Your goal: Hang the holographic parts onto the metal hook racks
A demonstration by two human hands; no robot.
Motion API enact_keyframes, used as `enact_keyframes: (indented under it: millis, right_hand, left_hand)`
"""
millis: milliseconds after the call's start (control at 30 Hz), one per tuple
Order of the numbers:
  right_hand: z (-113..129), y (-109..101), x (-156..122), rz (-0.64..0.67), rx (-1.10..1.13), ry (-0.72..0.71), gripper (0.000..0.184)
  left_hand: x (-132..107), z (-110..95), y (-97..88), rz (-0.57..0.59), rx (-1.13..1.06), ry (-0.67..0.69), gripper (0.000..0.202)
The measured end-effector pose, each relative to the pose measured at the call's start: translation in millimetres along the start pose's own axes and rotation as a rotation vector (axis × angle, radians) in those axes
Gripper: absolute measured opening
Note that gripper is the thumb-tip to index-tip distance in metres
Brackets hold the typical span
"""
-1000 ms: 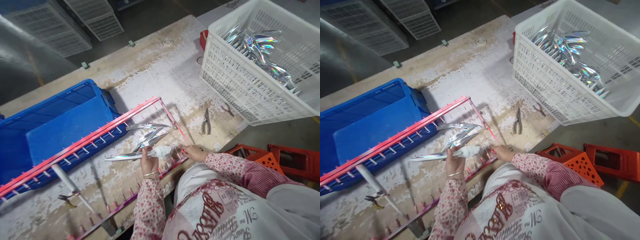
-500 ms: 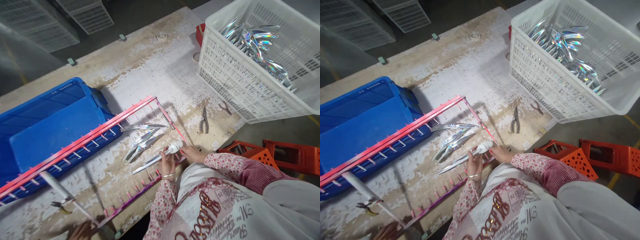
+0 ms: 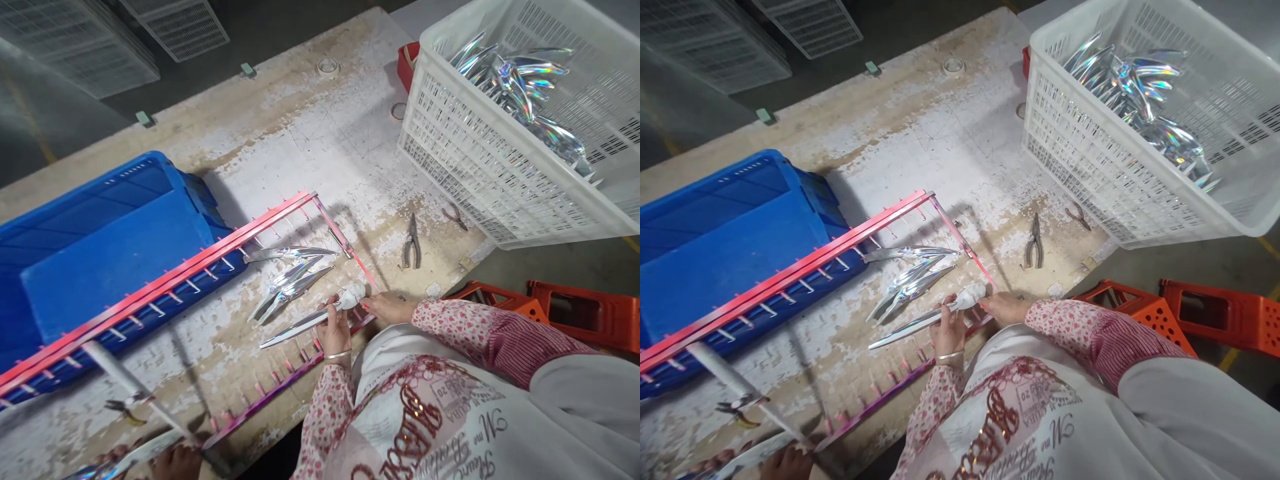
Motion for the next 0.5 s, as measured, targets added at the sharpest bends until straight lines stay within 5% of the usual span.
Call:
enact_keyframes:
  millis: [233,500]
  right_hand:
    - [1,-4,2,0.039,-0.081,-0.038,0.026]
    - [7,-15,4,0.146,-0.151,-0.144,0.026]
  left_hand:
    - [-1,-13,11.4,-0.01,0.145,-0.014,0.056]
    - [12,-29,9.8,0.065,0.342,-0.034,0.054]
Point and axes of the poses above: each hand's wrist, its own x-axis towards the middle knuckle, its own y-axis out of the palm, z = x × y, the point moved 4 cm from there along x, towards the middle knuckle, and after that the axes turned 1 degree about -x, right-handed, at the moved point
